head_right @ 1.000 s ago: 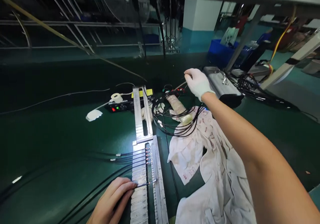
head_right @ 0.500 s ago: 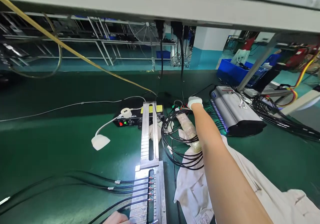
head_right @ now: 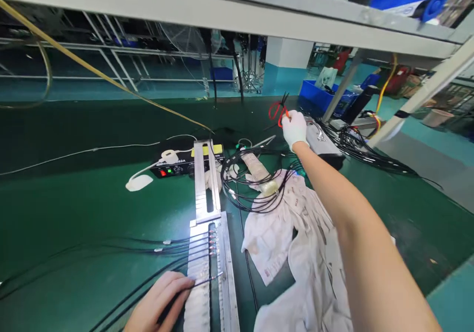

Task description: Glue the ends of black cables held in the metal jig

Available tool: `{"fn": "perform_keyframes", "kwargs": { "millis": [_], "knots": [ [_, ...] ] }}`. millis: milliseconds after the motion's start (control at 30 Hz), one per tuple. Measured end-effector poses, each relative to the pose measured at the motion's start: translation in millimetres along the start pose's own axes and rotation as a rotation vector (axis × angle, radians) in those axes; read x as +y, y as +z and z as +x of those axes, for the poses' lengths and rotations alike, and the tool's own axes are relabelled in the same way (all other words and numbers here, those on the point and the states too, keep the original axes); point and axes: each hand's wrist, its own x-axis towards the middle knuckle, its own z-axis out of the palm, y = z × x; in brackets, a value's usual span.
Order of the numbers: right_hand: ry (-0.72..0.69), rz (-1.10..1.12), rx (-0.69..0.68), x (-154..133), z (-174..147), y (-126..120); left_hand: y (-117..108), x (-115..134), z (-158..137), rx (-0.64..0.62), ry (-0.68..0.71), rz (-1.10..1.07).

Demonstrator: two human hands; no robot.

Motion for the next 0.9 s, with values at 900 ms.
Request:
{"fn": "perform_keyframes", "kwargs": {
  "millis": [900],
  "knots": [
    [0.348,0.931,-0.878,68.7,-288.3,-93.6,58.2,79.0,122.2,-0.092,-0.311,-0.473]
  ]
}}
